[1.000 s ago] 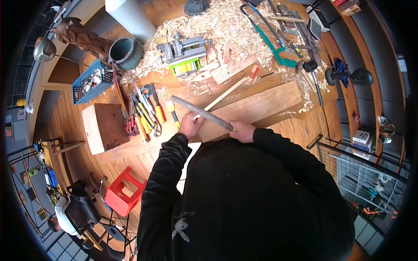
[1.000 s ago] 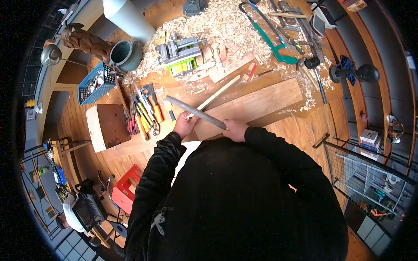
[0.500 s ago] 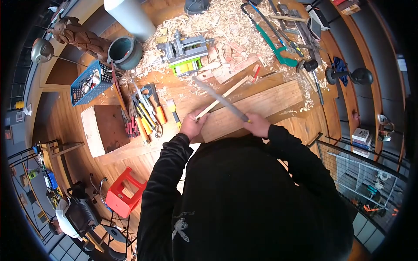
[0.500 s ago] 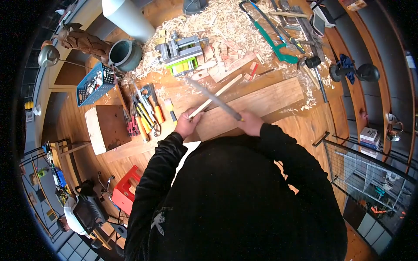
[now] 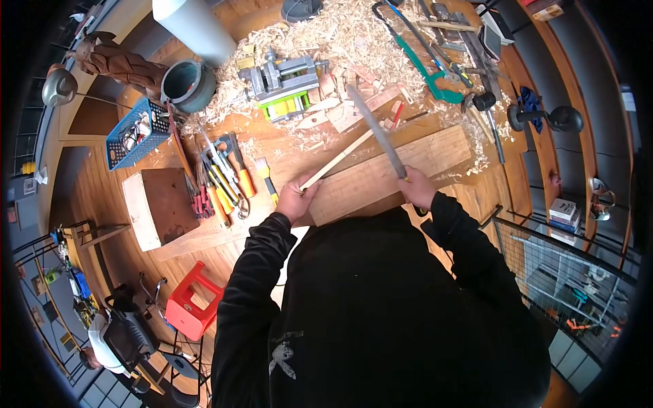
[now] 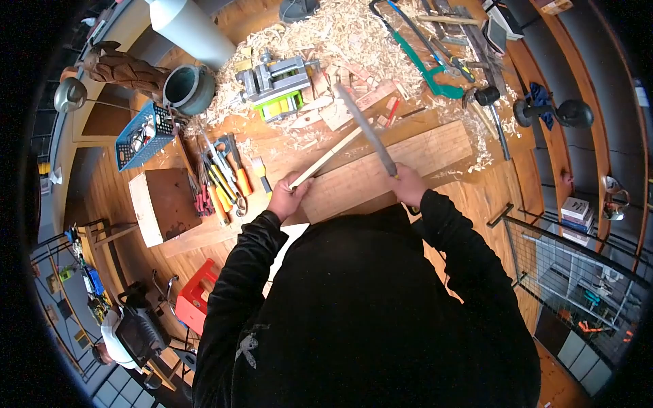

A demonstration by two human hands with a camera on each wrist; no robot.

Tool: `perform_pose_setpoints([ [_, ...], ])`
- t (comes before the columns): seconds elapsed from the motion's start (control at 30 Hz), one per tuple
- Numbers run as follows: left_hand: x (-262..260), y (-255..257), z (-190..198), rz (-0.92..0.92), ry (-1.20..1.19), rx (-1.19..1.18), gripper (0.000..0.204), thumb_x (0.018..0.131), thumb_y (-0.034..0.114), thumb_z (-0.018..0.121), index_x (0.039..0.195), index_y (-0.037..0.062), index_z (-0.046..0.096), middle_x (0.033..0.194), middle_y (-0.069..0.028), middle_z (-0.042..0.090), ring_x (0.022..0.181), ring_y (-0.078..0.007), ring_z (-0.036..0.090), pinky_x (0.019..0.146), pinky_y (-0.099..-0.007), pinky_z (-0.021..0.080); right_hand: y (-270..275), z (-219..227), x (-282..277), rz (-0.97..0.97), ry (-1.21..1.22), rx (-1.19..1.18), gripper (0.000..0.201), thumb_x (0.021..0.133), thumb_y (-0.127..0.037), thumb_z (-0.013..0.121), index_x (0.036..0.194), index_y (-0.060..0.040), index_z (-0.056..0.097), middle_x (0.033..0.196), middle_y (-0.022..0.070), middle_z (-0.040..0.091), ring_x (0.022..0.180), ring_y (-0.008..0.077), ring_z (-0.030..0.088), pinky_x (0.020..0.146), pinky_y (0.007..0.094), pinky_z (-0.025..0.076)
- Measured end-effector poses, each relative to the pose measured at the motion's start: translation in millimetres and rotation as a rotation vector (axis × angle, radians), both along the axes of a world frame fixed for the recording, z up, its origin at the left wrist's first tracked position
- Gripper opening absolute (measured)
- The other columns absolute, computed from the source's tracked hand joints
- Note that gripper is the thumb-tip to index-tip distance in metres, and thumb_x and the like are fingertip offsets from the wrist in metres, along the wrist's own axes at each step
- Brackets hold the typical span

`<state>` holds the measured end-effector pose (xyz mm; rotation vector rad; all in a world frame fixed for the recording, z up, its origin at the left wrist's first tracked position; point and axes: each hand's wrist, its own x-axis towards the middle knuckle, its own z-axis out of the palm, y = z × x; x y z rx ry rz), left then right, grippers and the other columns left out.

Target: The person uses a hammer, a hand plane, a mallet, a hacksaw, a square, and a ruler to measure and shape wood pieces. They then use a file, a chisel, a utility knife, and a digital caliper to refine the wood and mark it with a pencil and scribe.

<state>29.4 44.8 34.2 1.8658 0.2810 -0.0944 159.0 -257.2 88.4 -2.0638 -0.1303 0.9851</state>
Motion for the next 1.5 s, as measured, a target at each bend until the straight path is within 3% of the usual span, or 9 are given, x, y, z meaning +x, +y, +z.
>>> perform_pose_setpoints([
  [0.1, 0.0, -1.8, 1.2, 0.011, -0.035, -0.009, 0.021, 0.092, 0.015, 0.066, 0.111, 0.0057, 0.066, 0.08, -0.0038, 0.061, 0.072, -0.011, 0.057, 0.068, -0.0262, 0.047, 1.4, -16.1, -12.9, 0.221, -0.08, -0.016, 0.019, 0.091, -0.02, 0.057, 0.095, -0.0018, 0.054, 0.061, 0.0042, 0.052, 0.046, 0.0133, 0.052, 0.044, 0.0282, 0.042],
  [0.13, -0.1, -2.1, 1.0, 0.015, -0.024, -0.01, 0.021, 0.092, 0.014, 0.066, 0.111, 0.0057, 0.066, 0.081, -0.0041, 0.061, 0.073, -0.0111, 0.057, 0.069, -0.0262, 0.047, 12.1, 6.8, -15.3, 0.142, 0.164, -0.008, 0.018, 0.09, -0.02, 0.06, 0.092, -0.0033, 0.055, 0.062, 0.0037, 0.053, 0.048, 0.0127, 0.052, 0.046, 0.0276, 0.043],
  [0.4, -0.7, -3.8, 1.6, 0.023, -0.026, 0.006, 0.024, 0.091, 0.013, 0.067, 0.113, 0.0046, 0.066, 0.082, -0.0052, 0.059, 0.074, -0.0113, 0.055, 0.07, -0.026, 0.046, 11.2, -0.4, -12.2, 0.2, 0.674, 0.15, 0.018, 0.088, -0.019, 0.062, 0.084, -0.0033, 0.054, 0.059, 0.0027, 0.051, 0.049, 0.0145, 0.053, 0.049, 0.0292, 0.046],
  [0.5, -0.8, -3.6, 8.2, -0.001, 0.147, 0.014, 0.031, 0.094, 0.017, 0.064, 0.123, 0.0063, 0.063, 0.111, -0.011, 0.069, 0.1, -0.0163, 0.064, 0.087, -0.0279, 0.049, 6.3, -4.0, -5.4, 0.226, 0.676, 0.172, 0.018, 0.088, -0.018, 0.061, 0.081, -0.0032, 0.053, 0.058, 0.0029, 0.05, 0.048, 0.0153, 0.052, 0.048, 0.0305, 0.046],
  [0.93, -0.6, -10.2, 9.1, 0.085, 0.191, -0.048, 0.031, 0.093, 0.019, 0.066, 0.121, 0.0054, 0.065, 0.106, -0.0112, 0.07, 0.099, -0.0144, 0.063, 0.091, -0.028, 0.047, -45.3, -5.6, 57.5, 0.09, 0.359, 0.178, 0.013, 0.09, -0.017, 0.056, 0.088, -0.006, 0.05, 0.059, 0.0007, 0.048, 0.045, 0.0114, 0.048, 0.044, 0.0279, 0.041],
  [1.03, 0.7, -10.3, 9.6, 0.096, 0.228, 0.012, 0.031, 0.093, 0.017, 0.066, 0.12, 0.0044, 0.065, 0.1, -0.0083, 0.071, 0.092, -0.0122, 0.063, 0.085, -0.0278, 0.049, -46.9, 3.4, 62.6, 0.211, 0.217, 0.085, 0.015, 0.089, -0.018, 0.056, 0.091, -0.0045, 0.05, 0.063, 0.0067, 0.052, 0.052, 0.0216, 0.055, 0.052, 0.0342, 0.046],
  [1.1, -2.2, -12.0, -7.7, 0.115, 0.168, -0.013, 0.028, 0.092, 0.018, 0.067, 0.116, 0.0035, 0.067, 0.092, -0.0056, 0.07, 0.083, -0.0106, 0.061, 0.078, -0.0277, 0.049, -50.1, 4.4, 61.7, 0.437, -0.244, 0.128, 0.015, 0.088, -0.016, 0.056, 0.093, -0.0034, 0.049, 0.072, 0.0155, 0.057, 0.069, 0.0371, 0.06, 0.064, 0.0421, 0.048],
  [1.13, -2.1, -13.7, -7.9, 0.148, 0.176, -0.055, 0.026, 0.092, 0.018, 0.067, 0.113, 0.0029, 0.067, 0.088, -0.0048, 0.068, 0.079, -0.0101, 0.059, 0.075, -0.0275, 0.049, -47.5, 11.7, 62.6, 0.453, -0.205, 0.063, 0.018, 0.087, -0.014, 0.057, 0.096, -0.0023, 0.047, 0.082, 0.0229, 0.059, 0.086, 0.0462, 0.058, 0.073, 0.0467, 0.046],
  [1.5, -6.2, -8.0, -11.2, 0.123, 0.077, -0.018, 0.024, 0.092, 0.019, 0.068, 0.112, 0.0059, 0.069, 0.088, -0.0065, 0.069, 0.079, -0.011, 0.061, 0.074, -0.0275, 0.049, -24.6, 10.8, 32.6, 0.378, -0.337, -0.262, 0.024, 0.088, -0.014, 0.055, 0.103, -0.0033, 0.039, 0.089, 0.0274, 0.062, 0.086, 0.0484, 0.06, 0.074, 0.0541, 0.046],
])
